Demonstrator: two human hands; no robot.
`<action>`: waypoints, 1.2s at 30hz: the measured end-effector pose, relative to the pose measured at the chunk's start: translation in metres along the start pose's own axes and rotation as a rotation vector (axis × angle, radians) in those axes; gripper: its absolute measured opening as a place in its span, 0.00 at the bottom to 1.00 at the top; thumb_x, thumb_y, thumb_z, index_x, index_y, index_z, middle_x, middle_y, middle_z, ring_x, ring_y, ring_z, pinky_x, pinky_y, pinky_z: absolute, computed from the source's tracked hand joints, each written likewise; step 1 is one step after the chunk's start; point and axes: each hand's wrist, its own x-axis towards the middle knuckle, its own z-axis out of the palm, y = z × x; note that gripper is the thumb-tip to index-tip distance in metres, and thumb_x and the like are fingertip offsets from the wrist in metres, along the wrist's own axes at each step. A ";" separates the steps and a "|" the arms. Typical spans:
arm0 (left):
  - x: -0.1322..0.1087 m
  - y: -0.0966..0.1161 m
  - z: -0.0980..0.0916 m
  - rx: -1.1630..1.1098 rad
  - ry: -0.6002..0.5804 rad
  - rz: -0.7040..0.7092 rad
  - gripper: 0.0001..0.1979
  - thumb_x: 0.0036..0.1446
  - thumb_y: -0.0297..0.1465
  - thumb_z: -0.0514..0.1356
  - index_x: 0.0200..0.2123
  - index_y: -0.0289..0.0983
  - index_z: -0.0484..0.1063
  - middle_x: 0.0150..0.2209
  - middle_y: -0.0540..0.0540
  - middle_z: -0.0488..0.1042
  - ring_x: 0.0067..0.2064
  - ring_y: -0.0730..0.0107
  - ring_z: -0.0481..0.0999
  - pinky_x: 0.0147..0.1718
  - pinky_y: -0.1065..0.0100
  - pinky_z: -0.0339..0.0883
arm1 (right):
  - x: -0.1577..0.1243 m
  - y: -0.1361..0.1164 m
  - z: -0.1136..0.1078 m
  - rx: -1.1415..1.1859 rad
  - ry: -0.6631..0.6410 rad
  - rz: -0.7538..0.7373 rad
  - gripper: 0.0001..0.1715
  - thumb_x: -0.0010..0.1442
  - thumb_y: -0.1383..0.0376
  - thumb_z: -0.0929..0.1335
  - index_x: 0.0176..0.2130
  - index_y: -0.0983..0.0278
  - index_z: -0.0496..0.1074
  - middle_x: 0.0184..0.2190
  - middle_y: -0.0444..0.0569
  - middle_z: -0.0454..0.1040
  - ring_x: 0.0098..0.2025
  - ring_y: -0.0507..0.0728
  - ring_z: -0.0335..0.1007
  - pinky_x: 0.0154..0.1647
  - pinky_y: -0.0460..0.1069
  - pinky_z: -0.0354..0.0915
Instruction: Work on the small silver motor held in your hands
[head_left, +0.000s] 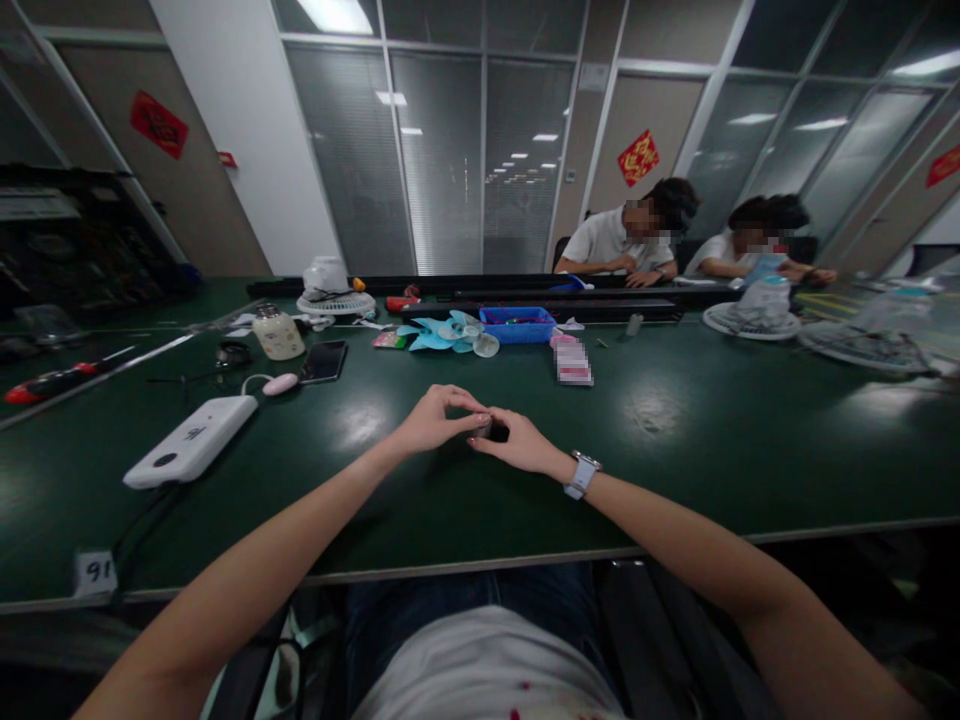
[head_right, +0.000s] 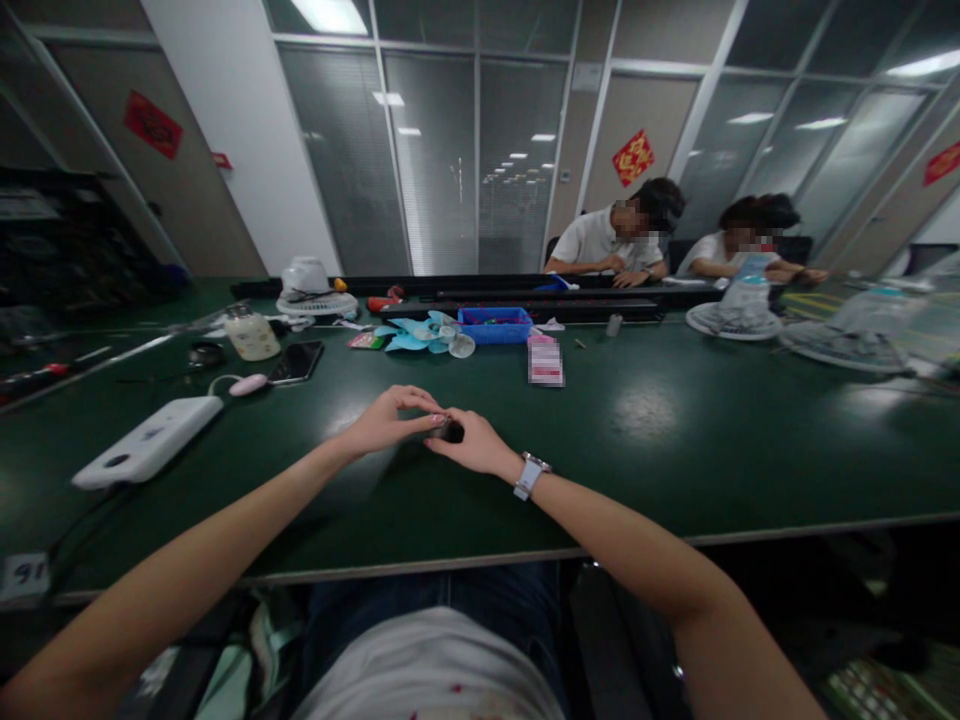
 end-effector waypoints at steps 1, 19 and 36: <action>0.000 0.000 0.000 0.047 0.020 0.011 0.09 0.55 0.40 0.64 0.36 0.44 0.82 0.39 0.46 0.80 0.45 0.60 0.75 0.49 0.57 0.64 | 0.000 0.001 0.000 -0.002 0.000 -0.001 0.22 0.55 0.60 0.73 0.48 0.65 0.71 0.42 0.51 0.76 0.42 0.58 0.72 0.43 0.52 0.66; -0.003 0.012 0.002 0.193 0.135 0.033 0.07 0.56 0.31 0.63 0.38 0.44 0.80 0.39 0.48 0.79 0.46 0.61 0.73 0.45 0.60 0.67 | 0.002 0.007 0.002 0.000 -0.010 -0.043 0.23 0.56 0.59 0.72 0.49 0.66 0.71 0.41 0.51 0.76 0.41 0.57 0.71 0.42 0.51 0.65; -0.001 0.009 0.011 -0.215 0.134 0.044 0.10 0.56 0.27 0.61 0.41 0.38 0.64 0.35 0.47 0.79 0.41 0.64 0.80 0.43 0.63 0.69 | 0.001 0.007 0.003 -0.008 0.004 -0.013 0.21 0.55 0.58 0.73 0.46 0.66 0.72 0.40 0.50 0.76 0.40 0.57 0.71 0.42 0.51 0.65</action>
